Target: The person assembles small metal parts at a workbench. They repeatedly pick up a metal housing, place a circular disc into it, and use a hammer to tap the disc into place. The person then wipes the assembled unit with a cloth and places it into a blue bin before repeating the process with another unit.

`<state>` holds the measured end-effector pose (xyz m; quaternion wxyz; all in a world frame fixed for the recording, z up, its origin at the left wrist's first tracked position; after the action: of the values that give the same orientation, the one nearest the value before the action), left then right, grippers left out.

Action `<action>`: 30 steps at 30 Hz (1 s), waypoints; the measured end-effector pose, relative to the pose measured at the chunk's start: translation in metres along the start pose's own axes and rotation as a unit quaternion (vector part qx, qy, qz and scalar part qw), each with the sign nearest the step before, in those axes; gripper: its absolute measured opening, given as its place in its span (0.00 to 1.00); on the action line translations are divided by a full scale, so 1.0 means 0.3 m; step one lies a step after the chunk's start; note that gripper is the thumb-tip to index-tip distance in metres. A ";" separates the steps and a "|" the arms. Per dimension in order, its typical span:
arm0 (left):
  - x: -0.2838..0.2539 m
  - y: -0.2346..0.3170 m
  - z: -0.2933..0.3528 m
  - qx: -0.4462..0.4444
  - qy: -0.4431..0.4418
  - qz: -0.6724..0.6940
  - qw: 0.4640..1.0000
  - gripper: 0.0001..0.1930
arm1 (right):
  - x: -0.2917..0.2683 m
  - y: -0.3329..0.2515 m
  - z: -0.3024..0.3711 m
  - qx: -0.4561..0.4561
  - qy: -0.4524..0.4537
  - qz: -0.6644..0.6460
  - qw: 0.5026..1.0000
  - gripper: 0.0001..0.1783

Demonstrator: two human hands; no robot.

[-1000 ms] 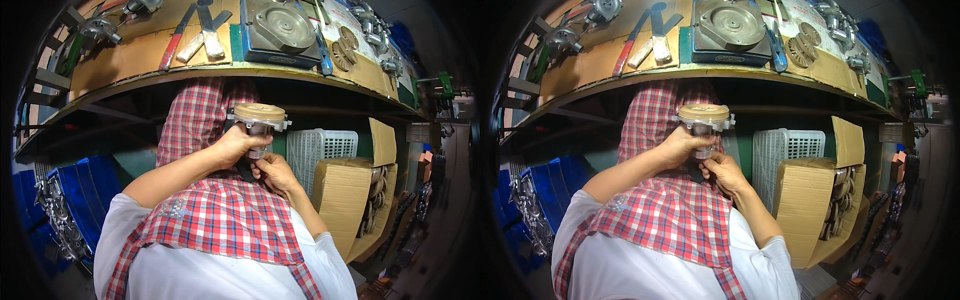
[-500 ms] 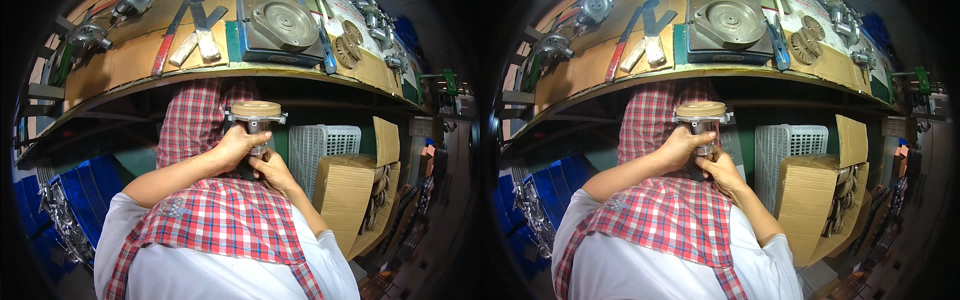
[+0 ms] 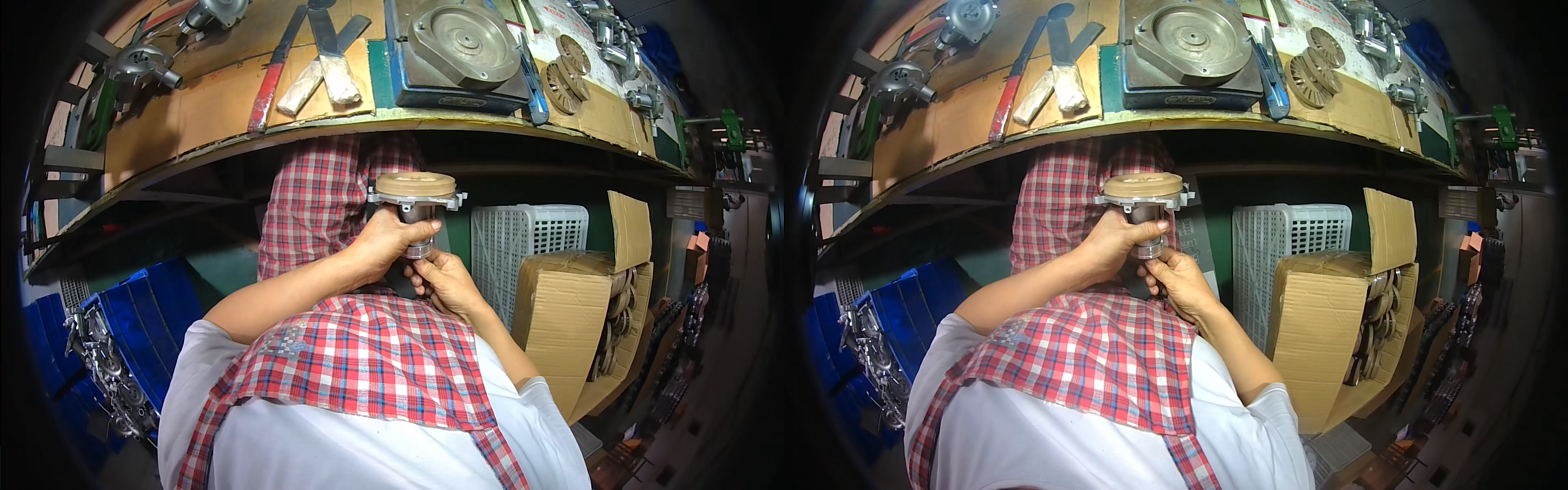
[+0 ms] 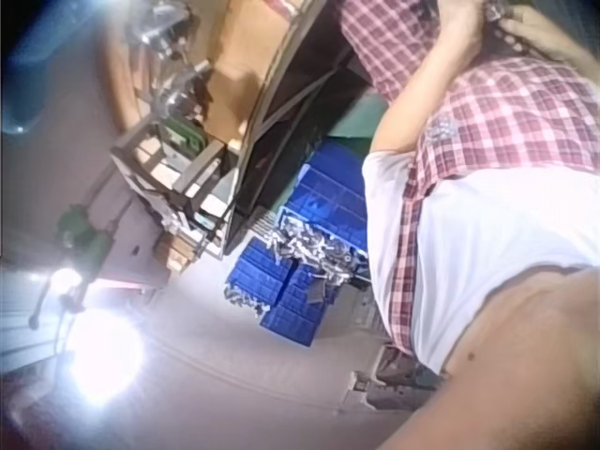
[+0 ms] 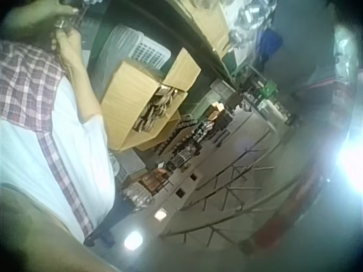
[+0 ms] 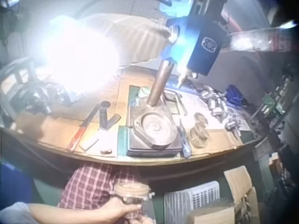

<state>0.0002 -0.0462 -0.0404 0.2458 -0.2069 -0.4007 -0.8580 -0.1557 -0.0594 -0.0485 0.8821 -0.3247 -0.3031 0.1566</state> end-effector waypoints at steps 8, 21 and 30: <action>-0.022 -0.029 -0.039 0.025 -0.073 0.081 0.994 0.19 | 0.022 -0.005 0.002 0.005 0.031 0.030 0.999 0.08; -0.063 -0.050 -0.062 -0.016 -0.195 0.176 0.965 0.19 | 0.021 0.003 -0.004 -0.028 0.010 0.064 0.997 0.13; 0.026 0.019 -0.003 0.011 0.055 0.018 0.998 0.17 | 0.003 0.032 -0.019 -0.037 0.026 0.035 0.998 0.09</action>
<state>-0.0027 -0.0521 -0.0332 0.2855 -0.1637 -0.3919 -0.8591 -0.1523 -0.0546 -0.0580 0.8709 -0.3717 -0.2746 0.1675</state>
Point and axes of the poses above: each hand's wrist, its own z-axis away from the middle knuckle, its own x-axis out of the palm, y = z × x, the point moved 3 cm from there along -z, towards the middle knuckle, and after that the axes turned 6 degrees about -x, right-handed, at the moved point
